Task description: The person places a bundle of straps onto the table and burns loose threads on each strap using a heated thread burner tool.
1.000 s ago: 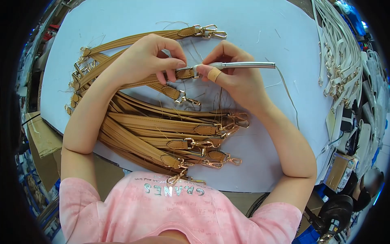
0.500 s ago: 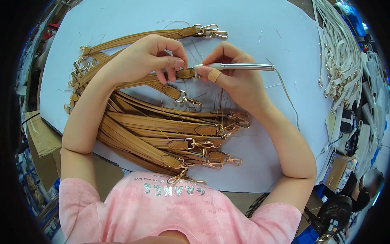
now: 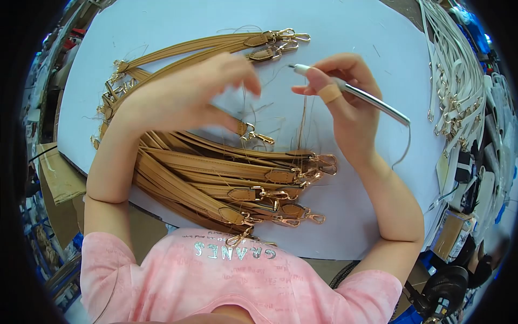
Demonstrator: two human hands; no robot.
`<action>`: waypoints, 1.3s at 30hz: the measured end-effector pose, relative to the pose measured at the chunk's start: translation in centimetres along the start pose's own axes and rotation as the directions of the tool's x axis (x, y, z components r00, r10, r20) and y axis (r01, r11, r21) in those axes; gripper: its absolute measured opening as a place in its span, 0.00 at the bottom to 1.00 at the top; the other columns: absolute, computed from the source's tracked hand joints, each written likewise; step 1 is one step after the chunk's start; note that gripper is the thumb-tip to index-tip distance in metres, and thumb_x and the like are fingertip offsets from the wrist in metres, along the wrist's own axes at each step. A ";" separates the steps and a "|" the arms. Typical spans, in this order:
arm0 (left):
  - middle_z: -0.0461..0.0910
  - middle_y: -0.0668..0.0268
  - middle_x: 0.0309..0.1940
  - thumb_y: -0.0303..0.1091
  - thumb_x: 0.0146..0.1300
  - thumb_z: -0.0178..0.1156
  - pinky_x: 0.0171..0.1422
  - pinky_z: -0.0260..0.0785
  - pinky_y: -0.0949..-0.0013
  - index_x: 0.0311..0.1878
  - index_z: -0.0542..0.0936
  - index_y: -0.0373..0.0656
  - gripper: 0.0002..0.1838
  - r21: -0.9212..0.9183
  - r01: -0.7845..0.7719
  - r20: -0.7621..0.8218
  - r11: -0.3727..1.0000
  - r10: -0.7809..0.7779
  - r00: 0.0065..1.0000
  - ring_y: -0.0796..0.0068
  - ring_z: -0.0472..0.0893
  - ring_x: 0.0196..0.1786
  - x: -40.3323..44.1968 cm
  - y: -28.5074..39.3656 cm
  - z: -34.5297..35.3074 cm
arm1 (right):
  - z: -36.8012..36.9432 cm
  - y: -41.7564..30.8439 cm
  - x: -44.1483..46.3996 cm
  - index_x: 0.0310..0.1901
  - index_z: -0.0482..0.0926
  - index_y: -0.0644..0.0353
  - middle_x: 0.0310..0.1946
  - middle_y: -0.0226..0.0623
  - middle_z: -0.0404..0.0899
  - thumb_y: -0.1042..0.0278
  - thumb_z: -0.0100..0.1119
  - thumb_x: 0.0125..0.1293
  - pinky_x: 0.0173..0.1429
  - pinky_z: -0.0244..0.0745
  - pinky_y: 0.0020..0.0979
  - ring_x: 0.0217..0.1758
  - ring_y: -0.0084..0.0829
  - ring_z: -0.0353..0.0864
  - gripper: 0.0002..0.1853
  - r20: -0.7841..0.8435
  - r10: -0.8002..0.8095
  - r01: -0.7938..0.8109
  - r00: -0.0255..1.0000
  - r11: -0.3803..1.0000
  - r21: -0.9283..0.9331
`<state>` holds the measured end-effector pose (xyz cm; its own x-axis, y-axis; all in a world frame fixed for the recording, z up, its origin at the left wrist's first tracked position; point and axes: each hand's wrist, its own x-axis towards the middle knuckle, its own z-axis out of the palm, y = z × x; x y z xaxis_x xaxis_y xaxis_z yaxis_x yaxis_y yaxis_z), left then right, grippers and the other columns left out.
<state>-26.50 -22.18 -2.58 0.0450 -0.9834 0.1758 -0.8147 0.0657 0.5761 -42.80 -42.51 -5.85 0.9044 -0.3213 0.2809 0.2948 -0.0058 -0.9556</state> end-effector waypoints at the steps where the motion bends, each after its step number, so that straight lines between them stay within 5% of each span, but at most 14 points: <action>1: 0.80 0.63 0.35 0.31 0.64 0.62 0.48 0.75 0.66 0.46 0.76 0.38 0.10 0.078 -0.061 0.039 0.995 0.058 0.998 0.67 0.82 0.41 -0.1 0.2 -0.1 | 0.5 -0.7 -0.1 0.46 0.75 0.66 0.39 0.41 0.81 0.76 0.55 0.71 0.48 0.84 0.33 0.36 0.23 0.81 0.05 -0.039 -0.037 0.036 0.999 0.999 -0.037; 2: 0.79 0.63 0.34 0.31 0.63 0.63 0.48 0.74 0.66 0.45 0.77 0.38 0.10 0.151 -0.126 0.077 0.980 0.115 0.990 0.66 0.82 0.41 -0.3 0.4 -0.1 | 0.9 -1.5 -0.2 0.48 0.76 0.66 0.36 0.39 0.81 0.76 0.56 0.71 0.46 0.84 0.31 0.35 0.23 0.81 0.07 -0.078 -0.075 0.069 0.994 0.995 -0.077; 5: 0.83 0.61 0.40 0.35 0.58 0.66 0.47 0.74 0.60 0.40 0.81 0.38 0.11 0.089 0.134 0.195 0.987 -0.150 0.969 0.60 0.81 0.39 0.8 1.0 -0.6 | 1.0 -2.0 -0.3 0.50 0.77 0.66 0.32 0.37 0.82 0.77 0.56 0.71 0.43 0.82 0.28 0.33 0.23 0.82 0.08 -0.092 -0.145 0.129 0.985 0.978 -0.163; 9: 0.82 0.62 0.38 0.35 0.57 0.67 0.47 0.73 0.61 0.38 0.84 0.41 0.09 -0.054 0.339 0.130 0.939 -0.330 0.935 0.61 0.81 0.38 1.9 1.1 -1.1 | 0.9 -2.0 -0.7 0.52 0.77 0.64 0.31 0.37 0.83 0.77 0.55 0.72 0.40 0.81 0.27 0.32 0.24 0.82 0.09 0.007 -0.187 0.179 0.982 0.928 -0.326; 15: 0.82 0.62 0.37 0.34 0.58 0.66 0.44 0.73 0.62 0.39 0.85 0.44 0.08 -0.040 0.278 0.015 0.960 -0.277 0.961 0.61 0.81 0.37 1.9 0.1 0.5 | 1.4 -1.6 -0.4 0.47 0.79 0.63 0.32 0.35 0.83 0.80 0.61 0.66 0.41 0.79 0.26 0.33 0.24 0.83 0.09 0.214 -0.130 0.234 0.968 0.774 -0.589; 22: 0.78 0.64 0.34 0.27 0.55 0.68 0.38 0.71 0.65 0.40 0.80 0.41 0.10 -0.039 0.239 0.055 0.970 -0.237 0.970 0.68 0.80 0.35 1.4 -0.5 0.7 | 1.5 -0.8 -0.5 0.44 0.80 0.63 0.35 0.35 0.83 0.82 0.65 0.60 0.43 0.79 0.26 0.37 0.26 0.83 0.11 0.255 -0.050 0.197 0.966 0.778 -0.596; 26: 0.77 0.64 0.35 0.25 0.54 0.69 0.38 0.71 0.65 0.40 0.73 0.41 0.14 0.285 0.096 -0.142 0.954 -0.057 0.988 0.68 0.80 0.34 1.3 0.5 1.6 | 1.5 -0.8 -0.3 0.44 0.80 0.63 0.36 0.36 0.83 0.82 0.66 0.59 0.45 0.79 0.27 0.39 0.27 0.83 0.11 0.182 -0.185 0.259 0.966 0.751 -0.608; 29: 0.77 0.58 0.37 0.27 0.55 0.66 0.44 0.72 0.57 0.38 0.70 0.38 0.13 0.059 0.251 -0.027 0.966 -0.250 0.968 0.56 0.79 0.42 1.5 0.8 1.3 | 1.4 -0.9 -0.3 0.44 0.80 0.62 0.35 0.36 0.82 0.82 0.66 0.59 0.46 0.78 0.28 0.39 0.27 0.82 0.12 0.152 -0.165 0.224 0.975 0.756 -0.616; 31: 0.78 0.58 0.37 0.27 0.55 0.66 0.45 0.72 0.57 0.38 0.70 0.38 0.14 0.026 0.274 -0.013 0.962 -0.273 0.962 0.55 0.79 0.42 1.7 0.8 1.1 | 1.4 -0.8 -0.7 0.44 0.80 0.61 0.34 0.35 0.82 0.82 0.67 0.58 0.45 0.77 0.28 0.38 0.27 0.81 0.13 0.157 0.011 0.089 0.988 0.784 -0.614; 39: 0.78 0.58 0.39 0.28 0.53 0.69 0.48 0.72 0.58 0.40 0.74 0.38 0.14 -0.049 0.325 0.026 0.944 -0.324 0.946 0.55 0.79 0.45 1.7 0.7 0.9 | 1.5 -0.6 -0.6 0.45 0.81 0.58 0.30 0.32 0.80 0.82 0.68 0.56 0.40 0.74 0.28 0.33 0.27 0.78 0.15 0.233 0.013 0.152 0.972 0.722 -0.675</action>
<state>-27.47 -24.01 -2.60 0.2914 -0.9557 -0.0412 -0.7266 -0.2492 0.6403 -43.11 -40.89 -5.29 0.9550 -0.0918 0.2820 0.1424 -0.6922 -0.7076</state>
